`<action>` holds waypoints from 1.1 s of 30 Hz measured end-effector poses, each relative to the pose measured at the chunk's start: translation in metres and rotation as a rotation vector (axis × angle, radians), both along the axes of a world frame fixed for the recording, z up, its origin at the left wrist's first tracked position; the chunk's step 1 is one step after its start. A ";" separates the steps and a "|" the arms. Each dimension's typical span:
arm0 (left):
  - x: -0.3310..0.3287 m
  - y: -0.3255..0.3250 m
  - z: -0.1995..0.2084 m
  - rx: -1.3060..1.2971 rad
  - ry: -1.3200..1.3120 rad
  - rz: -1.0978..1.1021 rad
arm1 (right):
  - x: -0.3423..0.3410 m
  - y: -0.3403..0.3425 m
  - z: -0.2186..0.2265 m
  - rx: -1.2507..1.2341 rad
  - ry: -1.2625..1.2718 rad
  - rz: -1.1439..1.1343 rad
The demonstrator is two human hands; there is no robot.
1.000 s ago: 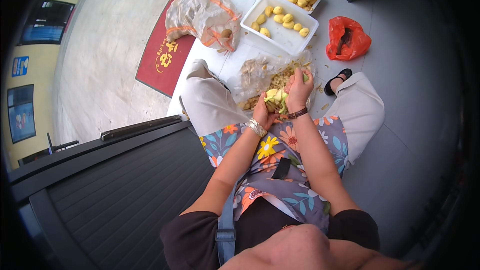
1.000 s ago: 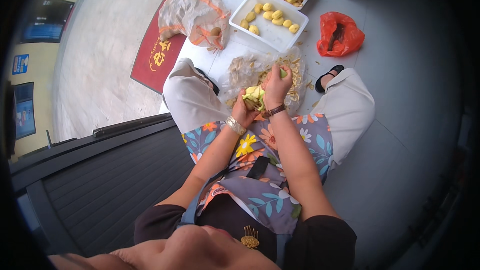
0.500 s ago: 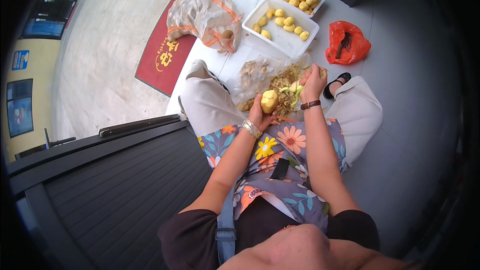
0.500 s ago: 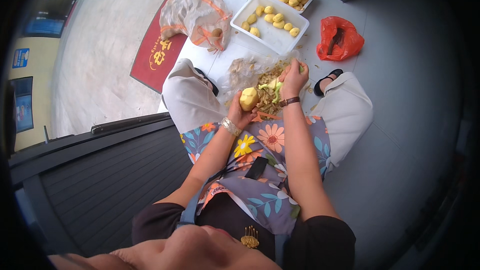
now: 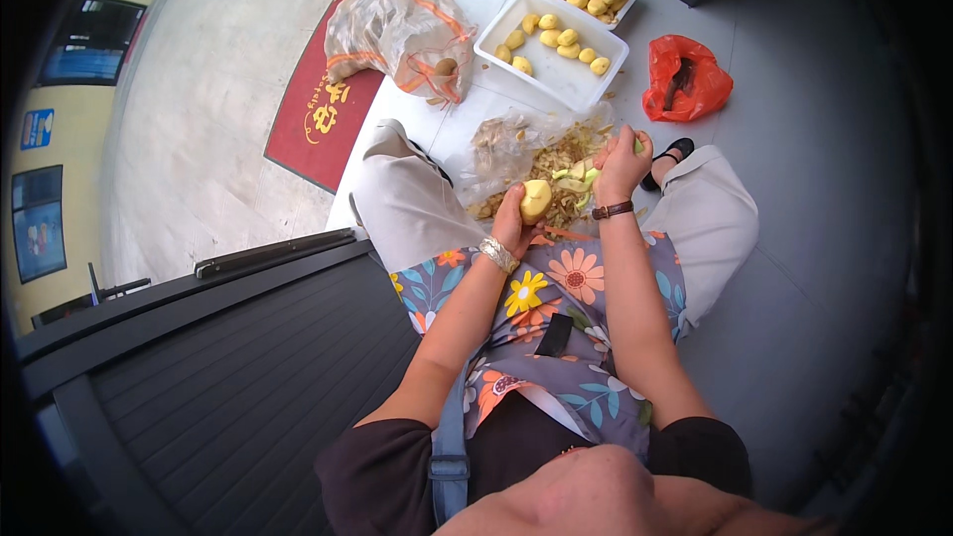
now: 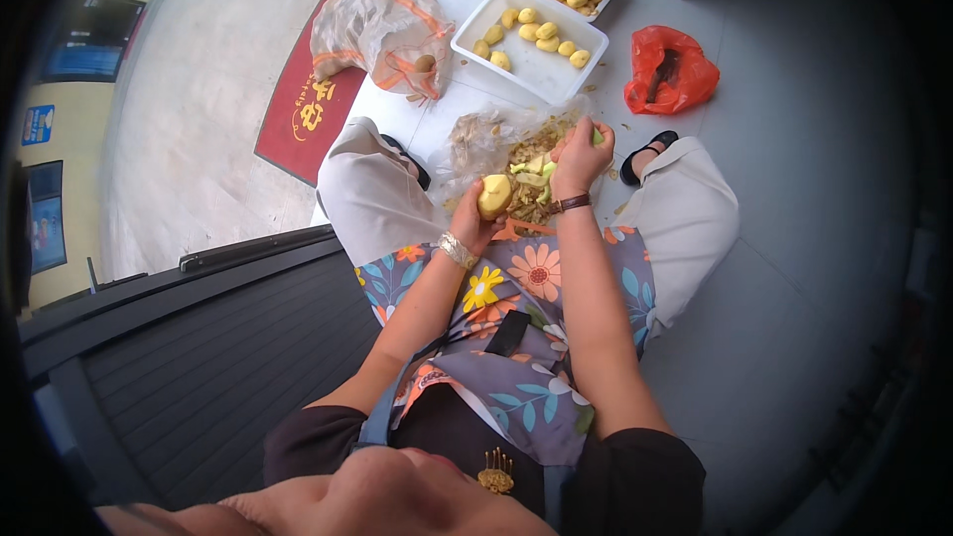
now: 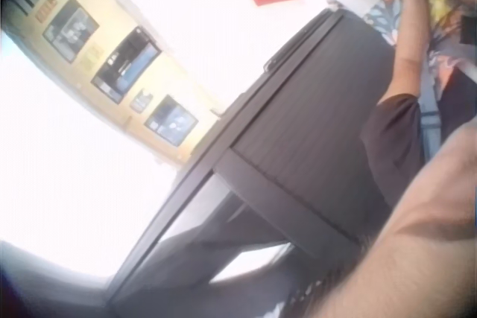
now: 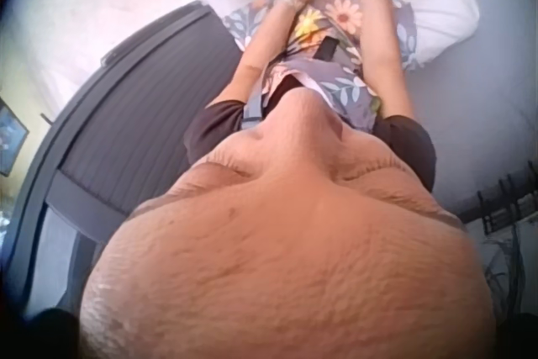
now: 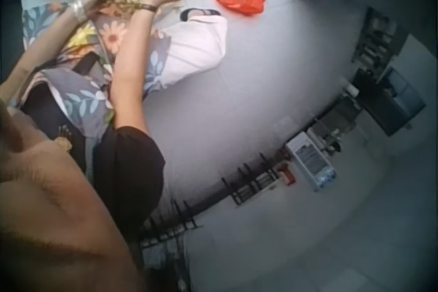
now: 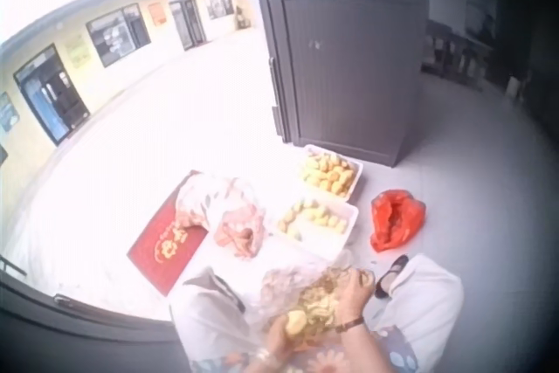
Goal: The person sits on the floor and peels potatoes using a peeler. They place the peeled potatoes into a white tray and discard the peels onto a plastic sheet on the floor.
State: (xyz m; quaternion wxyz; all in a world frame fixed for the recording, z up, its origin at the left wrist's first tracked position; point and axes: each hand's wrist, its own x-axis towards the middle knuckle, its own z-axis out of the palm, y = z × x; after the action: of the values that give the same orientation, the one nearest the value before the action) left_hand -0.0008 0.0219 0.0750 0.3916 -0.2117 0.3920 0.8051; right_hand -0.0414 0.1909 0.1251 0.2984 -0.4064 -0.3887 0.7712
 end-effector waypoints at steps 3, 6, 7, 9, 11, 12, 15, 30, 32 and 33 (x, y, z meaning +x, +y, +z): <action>0.001 0.003 -0.002 -0.017 0.019 0.040 | 0.003 -0.020 0.015 -0.104 0.022 0.037; 0.002 0.003 -0.003 -0.055 0.054 0.051 | 0.004 -0.039 0.017 -0.071 0.001 0.097; 0.002 0.003 -0.003 -0.051 0.062 0.059 | 0.005 -0.041 0.014 -0.041 -0.008 0.106; 0.002 0.001 -0.002 0.020 0.075 0.037 | 0.003 -0.036 0.003 -0.071 0.009 0.095; -0.001 -0.003 -0.003 0.099 0.048 -0.003 | -0.003 -0.028 -0.009 -0.074 0.018 0.070; -0.001 -0.005 -0.004 0.145 0.014 -0.036 | -0.007 -0.015 -0.028 0.133 -0.078 0.035; -0.005 -0.003 -0.003 0.215 -0.059 -0.002 | -0.019 0.017 -0.065 0.391 -0.184 -0.017; 0.002 0.008 -0.018 0.046 -0.065 0.111 | 0.015 -0.046 0.015 -0.214 0.070 0.123; 0.004 0.014 -0.014 0.048 -0.073 0.181 | 0.012 -0.054 0.008 -0.169 0.022 0.110; 0.005 0.017 -0.011 0.049 -0.078 0.216 | 0.011 -0.054 0.005 -0.146 -0.002 0.104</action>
State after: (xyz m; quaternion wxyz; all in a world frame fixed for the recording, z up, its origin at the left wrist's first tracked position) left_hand 0.0037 0.0386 0.0636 0.3223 -0.2744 0.3317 0.8431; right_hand -0.0307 0.1368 0.1302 0.2271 -0.4073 -0.3523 0.8114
